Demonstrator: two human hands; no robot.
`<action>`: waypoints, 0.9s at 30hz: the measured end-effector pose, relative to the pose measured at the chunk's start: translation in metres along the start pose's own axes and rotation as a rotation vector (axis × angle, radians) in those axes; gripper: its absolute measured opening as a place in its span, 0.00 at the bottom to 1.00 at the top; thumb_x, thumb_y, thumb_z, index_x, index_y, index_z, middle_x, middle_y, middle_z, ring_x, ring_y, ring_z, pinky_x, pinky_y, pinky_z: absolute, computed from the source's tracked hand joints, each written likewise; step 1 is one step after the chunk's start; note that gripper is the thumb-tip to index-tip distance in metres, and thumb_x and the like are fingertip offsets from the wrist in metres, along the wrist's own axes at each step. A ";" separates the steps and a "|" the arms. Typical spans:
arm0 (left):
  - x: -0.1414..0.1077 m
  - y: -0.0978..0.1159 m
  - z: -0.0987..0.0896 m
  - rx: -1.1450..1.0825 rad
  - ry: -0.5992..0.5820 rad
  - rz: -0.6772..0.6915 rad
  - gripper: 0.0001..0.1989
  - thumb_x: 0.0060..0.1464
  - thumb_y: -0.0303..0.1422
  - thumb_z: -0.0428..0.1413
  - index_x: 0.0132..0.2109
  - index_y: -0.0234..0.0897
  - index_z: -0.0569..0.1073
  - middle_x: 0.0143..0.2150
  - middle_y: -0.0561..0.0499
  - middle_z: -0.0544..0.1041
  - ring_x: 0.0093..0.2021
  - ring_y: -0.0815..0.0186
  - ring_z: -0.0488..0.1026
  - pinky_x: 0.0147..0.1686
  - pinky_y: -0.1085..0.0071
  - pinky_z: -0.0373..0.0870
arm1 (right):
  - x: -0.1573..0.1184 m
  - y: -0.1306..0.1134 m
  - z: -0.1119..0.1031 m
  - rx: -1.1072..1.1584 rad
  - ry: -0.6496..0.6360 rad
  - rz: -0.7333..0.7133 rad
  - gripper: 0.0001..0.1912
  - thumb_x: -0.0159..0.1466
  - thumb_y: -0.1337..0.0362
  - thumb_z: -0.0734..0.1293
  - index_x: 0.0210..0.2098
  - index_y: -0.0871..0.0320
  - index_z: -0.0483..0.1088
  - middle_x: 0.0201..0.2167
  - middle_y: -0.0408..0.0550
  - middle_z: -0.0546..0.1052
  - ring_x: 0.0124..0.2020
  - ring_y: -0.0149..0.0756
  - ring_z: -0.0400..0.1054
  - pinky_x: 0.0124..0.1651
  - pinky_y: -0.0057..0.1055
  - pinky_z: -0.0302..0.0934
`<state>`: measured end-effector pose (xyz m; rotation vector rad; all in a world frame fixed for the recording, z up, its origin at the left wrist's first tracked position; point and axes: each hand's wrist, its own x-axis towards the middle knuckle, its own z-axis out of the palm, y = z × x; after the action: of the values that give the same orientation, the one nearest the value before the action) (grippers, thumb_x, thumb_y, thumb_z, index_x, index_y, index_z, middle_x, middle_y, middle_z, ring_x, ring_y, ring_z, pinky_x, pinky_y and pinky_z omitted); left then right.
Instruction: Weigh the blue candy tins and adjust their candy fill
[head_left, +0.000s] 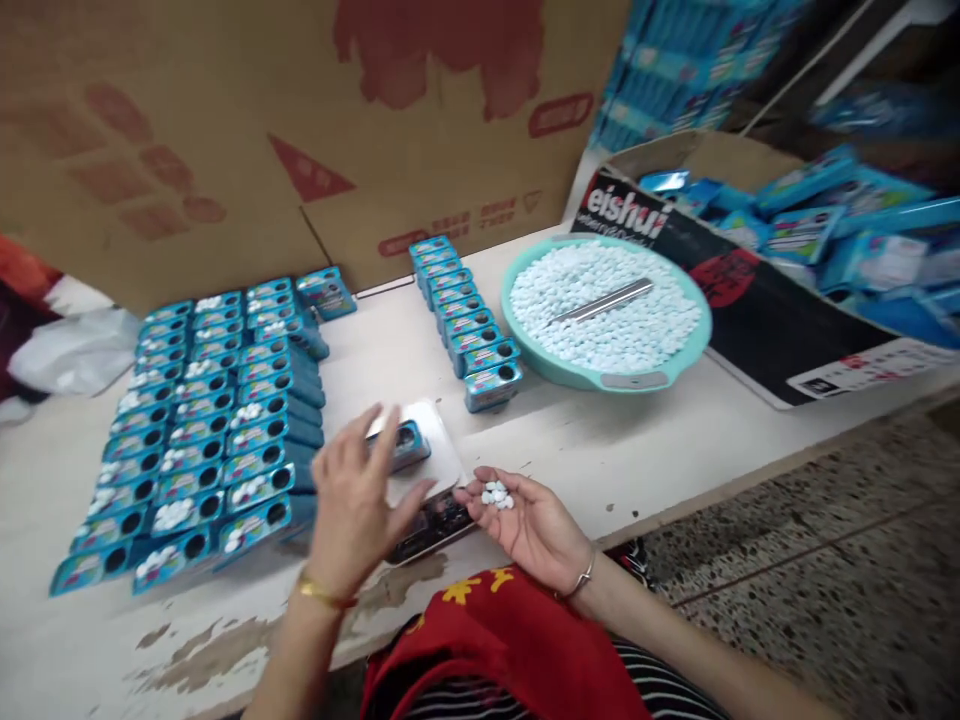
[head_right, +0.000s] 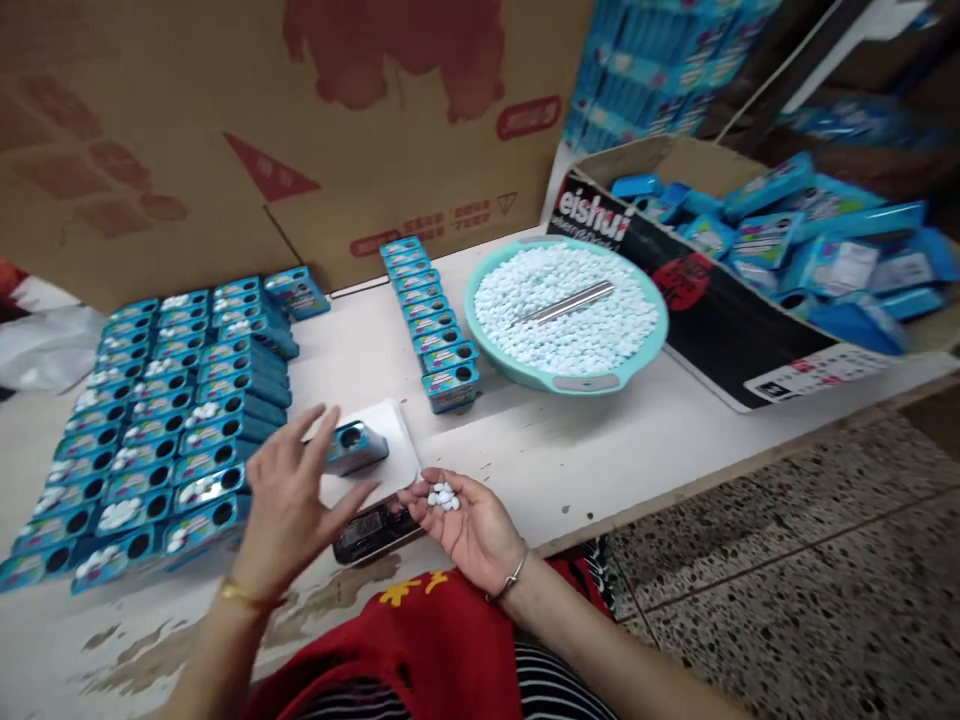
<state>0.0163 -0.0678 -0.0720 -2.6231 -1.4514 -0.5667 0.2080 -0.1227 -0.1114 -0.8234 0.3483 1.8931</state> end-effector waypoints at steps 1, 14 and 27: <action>0.004 -0.010 -0.001 0.033 -0.062 0.009 0.27 0.56 0.42 0.55 0.60 0.38 0.62 0.53 0.40 0.71 0.50 0.53 0.67 0.47 0.59 0.60 | 0.000 -0.004 -0.001 -0.005 0.023 -0.019 0.08 0.62 0.71 0.61 0.33 0.66 0.73 0.27 0.52 0.79 0.35 0.37 0.77 0.39 0.27 0.70; 0.078 0.066 0.061 -0.113 -0.160 0.246 0.19 0.53 0.28 0.55 0.54 0.36 0.68 0.41 0.45 0.72 0.41 0.57 0.67 0.37 0.62 0.61 | 0.006 -0.039 -0.033 0.066 0.108 -0.274 0.09 0.48 0.69 0.75 0.30 0.64 0.75 0.24 0.47 0.78 0.27 0.33 0.74 0.30 0.24 0.68; 0.224 -0.164 0.068 0.414 -0.132 -0.348 0.21 0.53 0.34 0.53 0.54 0.33 0.67 0.55 0.35 0.65 0.54 0.47 0.61 0.48 0.56 0.57 | 0.016 -0.039 -0.068 -0.059 0.101 -0.092 0.16 0.46 0.63 0.79 0.34 0.62 0.77 0.28 0.46 0.78 0.29 0.32 0.73 0.32 0.25 0.68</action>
<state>0.0055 0.2179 -0.0707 -2.1382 -1.8472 -0.0950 0.2645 -0.1327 -0.1675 -0.9612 0.3125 1.7876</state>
